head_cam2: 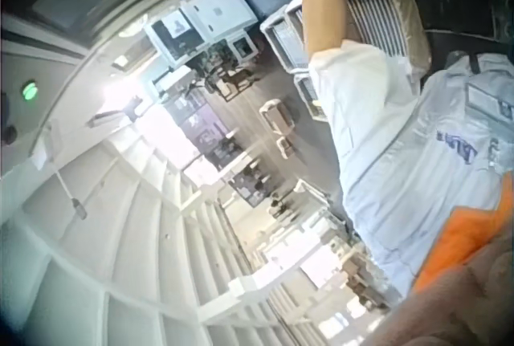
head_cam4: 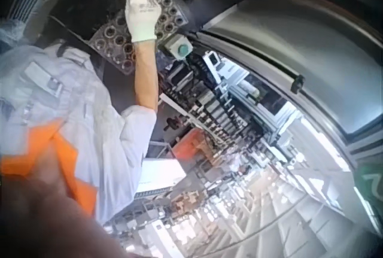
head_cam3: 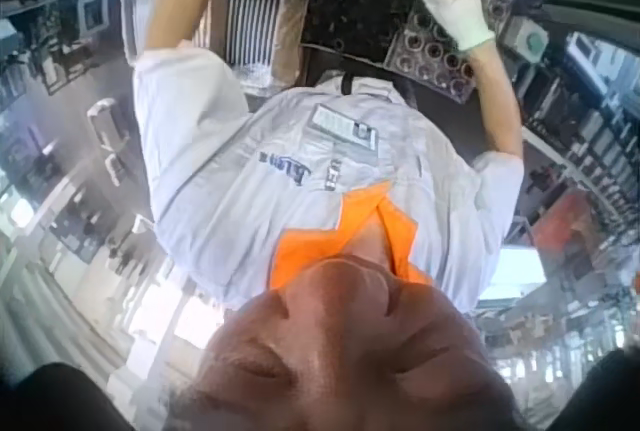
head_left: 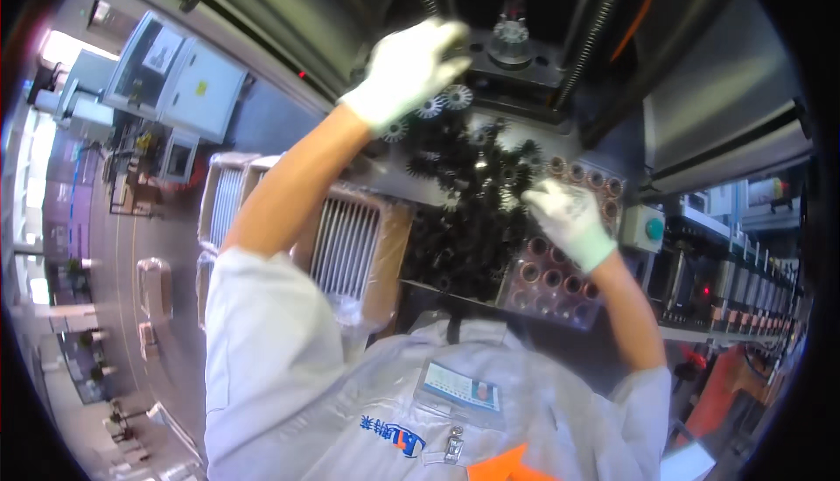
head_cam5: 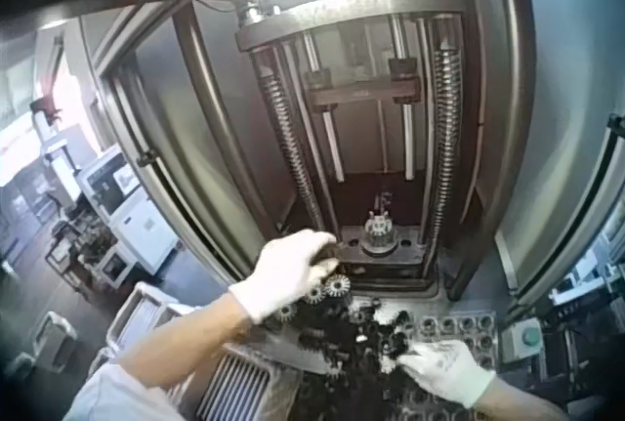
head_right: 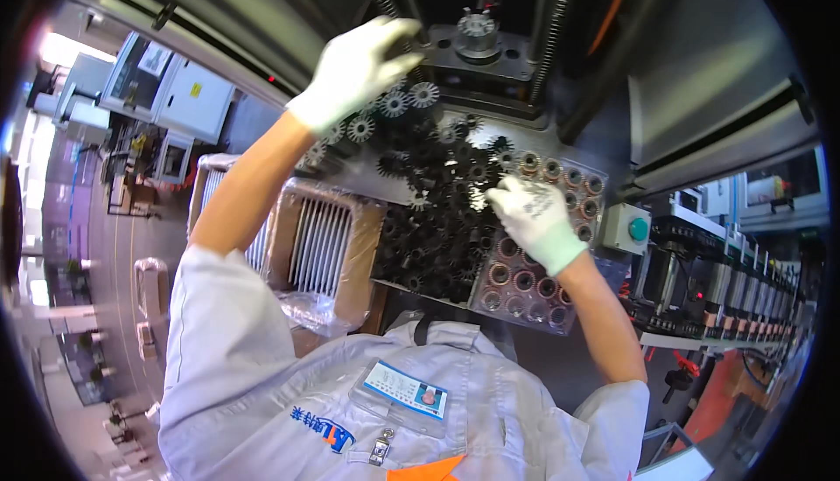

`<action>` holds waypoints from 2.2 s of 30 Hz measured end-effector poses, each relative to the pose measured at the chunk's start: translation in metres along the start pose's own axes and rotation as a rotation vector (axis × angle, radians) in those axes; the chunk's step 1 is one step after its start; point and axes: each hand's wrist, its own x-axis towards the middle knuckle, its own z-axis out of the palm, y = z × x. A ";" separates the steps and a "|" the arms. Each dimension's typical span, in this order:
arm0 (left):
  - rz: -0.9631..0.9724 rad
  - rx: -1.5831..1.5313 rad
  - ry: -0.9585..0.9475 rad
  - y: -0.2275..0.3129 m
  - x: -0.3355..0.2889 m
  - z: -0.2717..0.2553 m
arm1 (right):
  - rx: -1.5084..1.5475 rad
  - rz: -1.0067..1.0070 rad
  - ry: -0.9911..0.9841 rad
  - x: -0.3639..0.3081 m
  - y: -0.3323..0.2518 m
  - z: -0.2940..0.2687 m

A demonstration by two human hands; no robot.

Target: The person assembles rotor cores and shafts using a press machine, cleans components on a conveyor with an air blow gun, and transfers assembled rotors into a storage rack. The person also opens cardboard boxes to unpack metal components by hand.

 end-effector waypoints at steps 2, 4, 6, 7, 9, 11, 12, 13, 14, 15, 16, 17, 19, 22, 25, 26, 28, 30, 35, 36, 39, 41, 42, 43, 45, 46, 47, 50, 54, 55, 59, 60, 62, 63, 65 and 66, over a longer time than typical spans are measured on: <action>-0.469 -0.158 -0.555 -0.004 -0.057 -0.046 | 0.174 0.073 0.065 0.003 -0.002 -0.009; -0.587 -0.137 -0.697 -0.044 -0.173 -0.035 | 0.409 0.135 0.113 0.014 0.000 -0.010; -0.798 -0.169 -0.802 -0.054 -0.261 -0.018 | 0.984 0.446 0.122 0.023 -0.004 0.001; -0.842 -0.205 -0.781 -0.061 -0.292 0.002 | 1.052 0.490 0.092 0.026 -0.004 0.000; -0.833 -0.179 -0.677 -0.057 -0.319 0.030 | 1.171 0.557 0.025 0.038 -0.003 0.003; -0.730 -0.072 -0.617 -0.063 -0.345 0.064 | 1.103 0.593 0.002 0.058 -0.015 0.000; -0.703 -0.038 -0.630 -0.059 -0.342 0.073 | 1.078 0.610 -0.008 0.064 -0.018 0.000; -0.681 -0.060 -0.642 -0.057 -0.340 0.079 | 1.066 0.610 -0.015 0.068 -0.021 0.002; -0.608 -0.067 -0.664 -0.058 -0.339 0.081 | 1.058 0.602 -0.012 0.071 -0.023 0.005; -0.567 -0.084 -0.643 -0.060 -0.340 0.081 | 1.052 0.595 -0.010 0.071 -0.025 0.009; -0.526 -0.100 -0.621 -0.064 -0.339 0.082 | 1.044 0.594 -0.019 0.070 -0.025 0.015; -0.532 -0.107 -0.615 -0.068 -0.336 0.083 | 1.057 0.592 -0.013 0.066 -0.022 0.024; -0.630 -0.183 -0.854 -0.069 -0.306 0.073 | 1.065 0.610 0.029 0.058 -0.018 0.031; -0.531 -0.137 -0.789 -0.076 -0.316 0.084 | 1.048 0.631 0.117 0.064 -0.015 0.027; -0.438 -0.174 -0.578 -0.080 -0.347 0.088 | 0.955 0.502 0.256 0.097 -0.016 0.015; -0.539 -0.230 -0.561 -0.068 -0.339 0.073 | 0.879 0.451 0.323 0.105 -0.004 0.014; -0.704 -0.533 -0.327 -0.059 -0.347 0.066 | 0.967 0.483 0.402 0.130 0.000 -0.001; -0.910 -0.667 -0.385 -0.050 -0.358 0.054 | 0.980 0.472 0.494 0.152 0.012 -0.008; -0.858 -0.491 -0.603 -0.031 -0.401 0.081 | 0.891 0.450 0.642 0.206 0.048 -0.008; -0.994 -0.656 -0.605 -0.039 -0.409 0.092 | 0.892 0.436 0.634 0.215 0.041 -0.011; -1.056 -0.677 -0.421 -0.020 -0.390 0.092 | 0.882 0.529 0.629 0.214 0.073 -0.016; -0.950 -0.517 -0.416 -0.010 -0.370 0.076 | 0.976 0.569 0.593 0.212 0.095 -0.014; -0.915 -0.443 -0.458 -0.013 -0.366 0.071 | 0.998 0.575 0.567 0.214 0.102 -0.011; -0.911 -0.537 -0.366 -0.025 -0.375 0.083 | 1.012 0.606 0.547 0.220 0.099 -0.011; -0.892 -0.647 -0.336 -0.044 -0.374 0.099 | 1.034 0.658 0.538 0.229 0.099 -0.012; -0.880 -0.665 -0.402 -0.049 -0.364 0.102 | 1.050 0.666 0.534 0.230 0.102 -0.013; -0.777 -0.502 -0.399 -0.051 -0.357 0.103 | 1.059 0.681 0.522 0.233 0.104 -0.013; -0.795 -0.336 -0.576 -0.041 -0.319 0.084 | 1.026 0.704 0.469 0.229 0.117 -0.015; -0.935 -0.391 -0.626 -0.055 -0.330 0.111 | 0.973 0.719 0.407 0.232 0.099 -0.016; -0.935 -0.363 -0.543 -0.051 -0.332 0.112 | 0.807 0.651 0.403 0.229 0.100 -0.016; -1.087 -0.832 -0.202 -0.059 -0.383 0.106 | -0.099 0.230 0.588 0.218 0.073 -0.008; -1.247 -1.253 -0.073 -0.042 -0.370 0.090 | -0.221 0.165 0.543 0.203 0.078 -0.009; -1.221 -1.446 -0.131 -0.032 -0.383 0.059 | -0.236 0.274 0.335 0.190 0.066 -0.010; -1.219 -1.185 -0.437 -0.014 -0.371 0.031 | -0.224 0.248 0.325 0.187 0.068 -0.019; -1.283 -1.285 -0.582 -0.001 -0.427 0.041 | -0.266 0.242 0.295 0.195 0.058 -0.031; -1.270 -1.224 -0.545 -0.005 -0.450 0.050 | -0.315 0.243 0.255 0.200 0.055 -0.036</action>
